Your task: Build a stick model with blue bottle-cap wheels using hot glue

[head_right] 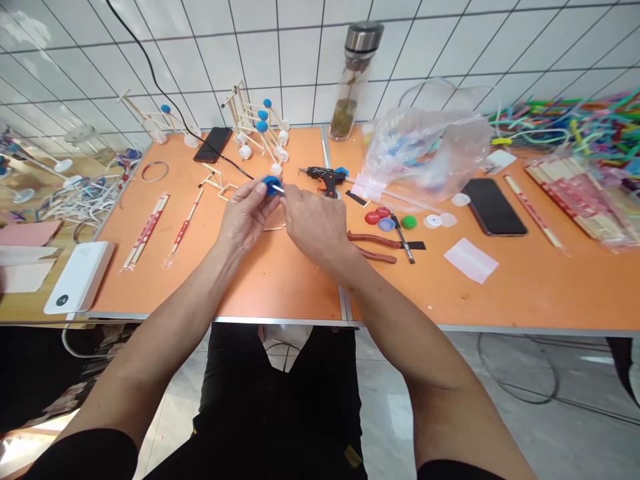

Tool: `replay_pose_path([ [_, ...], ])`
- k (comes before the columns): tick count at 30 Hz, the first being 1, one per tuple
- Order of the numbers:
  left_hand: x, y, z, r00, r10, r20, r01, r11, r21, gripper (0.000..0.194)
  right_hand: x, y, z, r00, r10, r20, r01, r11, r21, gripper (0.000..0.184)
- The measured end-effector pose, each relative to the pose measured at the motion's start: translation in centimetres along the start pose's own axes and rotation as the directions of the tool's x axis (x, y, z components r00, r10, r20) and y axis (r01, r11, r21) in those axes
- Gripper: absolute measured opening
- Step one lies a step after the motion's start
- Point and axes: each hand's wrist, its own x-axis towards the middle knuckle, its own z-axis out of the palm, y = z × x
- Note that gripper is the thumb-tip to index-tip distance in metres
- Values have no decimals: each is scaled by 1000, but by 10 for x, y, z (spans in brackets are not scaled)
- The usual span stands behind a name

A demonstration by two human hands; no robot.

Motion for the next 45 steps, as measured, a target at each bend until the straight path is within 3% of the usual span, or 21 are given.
replay_pose_path([
  [4,0,-7,-1,997,81,14,-82,995,49,10,1,1,0,999,29,21,-31,992,122,41],
  [7,-1,-9,0,994,104,45,-106,993,52,19,6,9,1,1000,14,16,-20,891,454,35],
  [10,-3,-5,1,993,91,70,-95,994,60,20,10,18,1,989,-22,144,-115,490,864,34],
  [13,-5,0,4,997,56,46,-58,997,48,16,14,22,-5,891,-210,402,-411,2,912,29],
  [16,-5,3,5,999,51,7,-51,998,28,15,18,20,-10,791,-346,505,-576,-140,805,25],
  [18,-4,3,4,998,60,-9,-59,997,46,16,19,17,-8,815,-290,501,-543,-80,836,27],
  [19,-3,2,3,998,66,-14,-66,996,59,17,18,15,-5,856,-221,467,-477,13,879,28],
  [21,-1,-1,0,997,76,-19,-74,994,86,19,15,12,4,954,-55,295,-257,356,899,29],
  [23,1,-5,-3,997,77,-29,-73,991,110,22,10,8,14,998,22,52,-51,755,654,30],
  [24,2,-7,-5,997,73,-40,-68,990,122,24,7,6,18,999,10,-31,5,886,464,31],
  [26,3,-11,-8,995,69,-67,-58,987,149,27,2,3,25,996,-46,-82,57,988,143,37],
  [28,4,-15,-10,993,72,-91,-55,984,172,26,0,0,28,994,-88,-66,89,996,6,43],
  [30,3,-17,-10,991,83,-105,-63,981,183,24,1,0,27,996,-68,-64,70,997,32,41],
  [33,0,-16,-8,992,110,-60,-98,979,178,21,9,10,21,1000,22,-11,-15,911,413,31],
  [34,-1,-16,-6,992,123,-24,-117,978,171,21,12,14,18,998,17,58,-49,792,608,30],
  [36,-2,-13,-4,989,143,27,-145,978,152,20,19,23,16,958,-93,270,-212,405,890,32],
  [38,-2,-11,-2,988,151,23,-153,978,144,18,23,26,17,891,-232,390,-380,88,921,33],
  [39,-2,-10,-1,988,155,7,-154,977,151,17,24,26,19,890,-241,387,-396,11,918,34],
  [40,-2,-10,0,987,162,-7,-159,973,166,16,25,24,21,908,-213,360,-372,-13,928,36],
  [42,-2,-8,1,982,189,-16,-182,961,207,14,25,20,26,967,-92,237,-229,90,969,39],
  [45,-3,-6,4,971,236,-29,-222,944,245,14,21,14,29,1000,12,-4,-3,514,858,40],
])
